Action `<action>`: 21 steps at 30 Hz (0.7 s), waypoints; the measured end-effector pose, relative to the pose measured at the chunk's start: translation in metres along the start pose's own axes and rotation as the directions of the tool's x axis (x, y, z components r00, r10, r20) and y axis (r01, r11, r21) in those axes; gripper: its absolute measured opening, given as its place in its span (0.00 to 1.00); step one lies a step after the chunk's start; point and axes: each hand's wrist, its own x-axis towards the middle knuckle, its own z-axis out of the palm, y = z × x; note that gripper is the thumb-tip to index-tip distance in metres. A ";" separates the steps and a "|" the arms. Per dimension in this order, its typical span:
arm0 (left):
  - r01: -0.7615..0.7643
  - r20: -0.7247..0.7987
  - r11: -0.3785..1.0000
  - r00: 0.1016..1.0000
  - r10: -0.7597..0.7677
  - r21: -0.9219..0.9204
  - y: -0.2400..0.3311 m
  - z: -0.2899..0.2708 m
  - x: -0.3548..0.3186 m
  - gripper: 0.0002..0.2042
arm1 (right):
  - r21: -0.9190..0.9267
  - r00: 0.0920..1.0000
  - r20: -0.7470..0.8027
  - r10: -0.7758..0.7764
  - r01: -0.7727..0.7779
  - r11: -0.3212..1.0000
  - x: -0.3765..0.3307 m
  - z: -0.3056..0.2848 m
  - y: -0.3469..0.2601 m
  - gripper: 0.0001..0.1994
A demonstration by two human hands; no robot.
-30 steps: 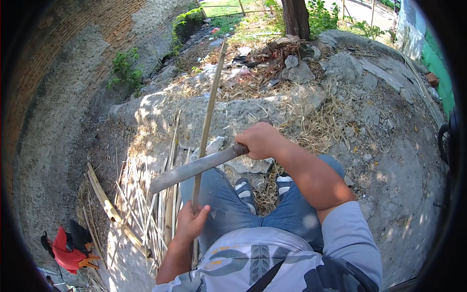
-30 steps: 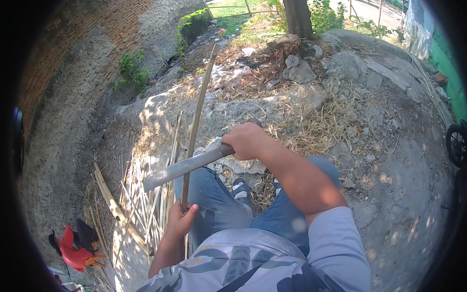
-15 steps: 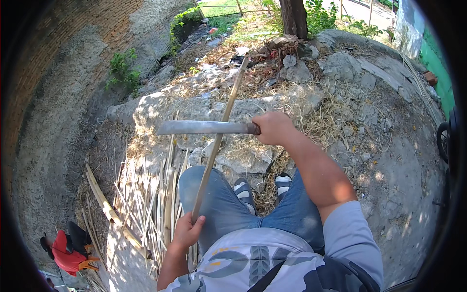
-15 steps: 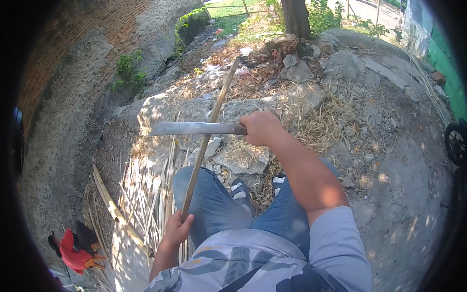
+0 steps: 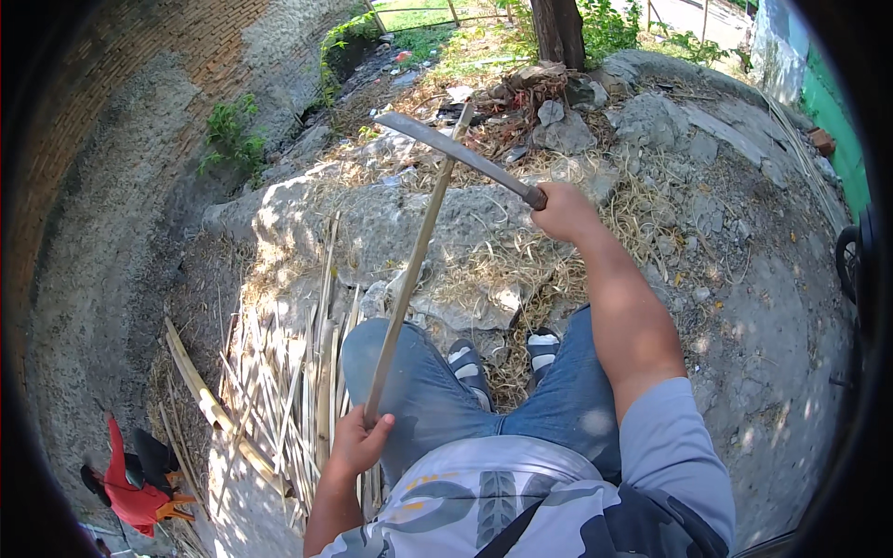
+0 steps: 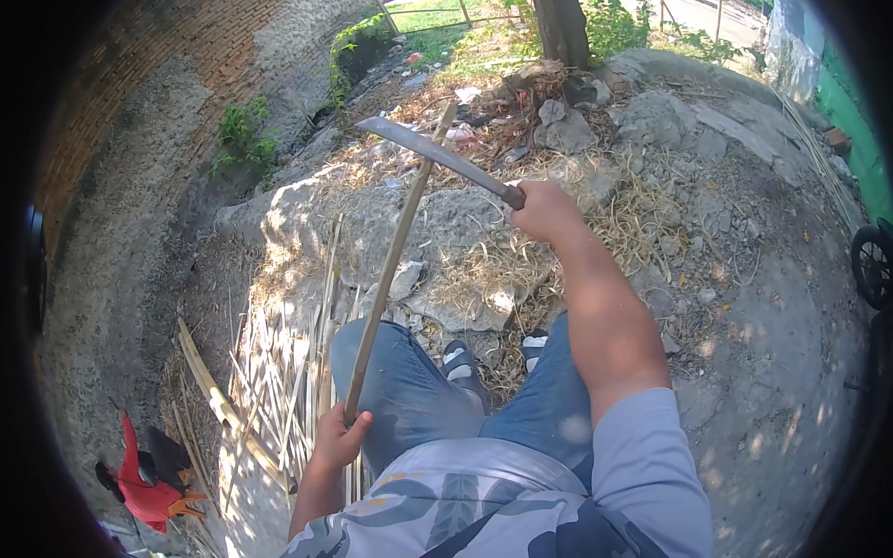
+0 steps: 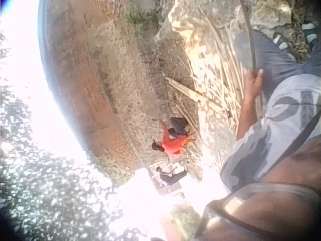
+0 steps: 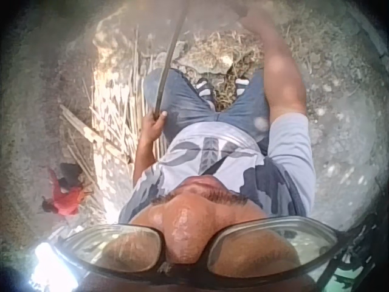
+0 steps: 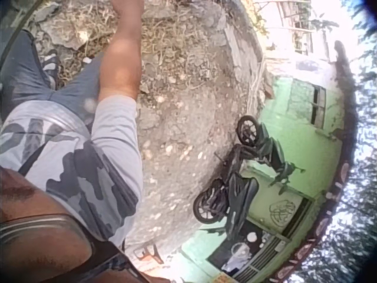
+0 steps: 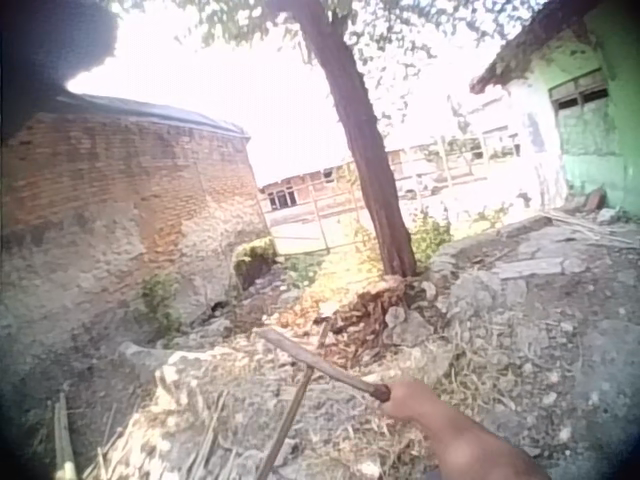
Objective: The person scrapes and whittles thin bamboo sticks with a large knife, smoothing down the surface along the length of each stick.
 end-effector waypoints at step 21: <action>0.083 0.056 0.994 0.995 -0.079 -0.076 -0.007 -0.011 -0.019 0.15 | 0.036 0.989 -0.079 -0.128 0.131 0.991 0.001 0.012 -0.002 0.09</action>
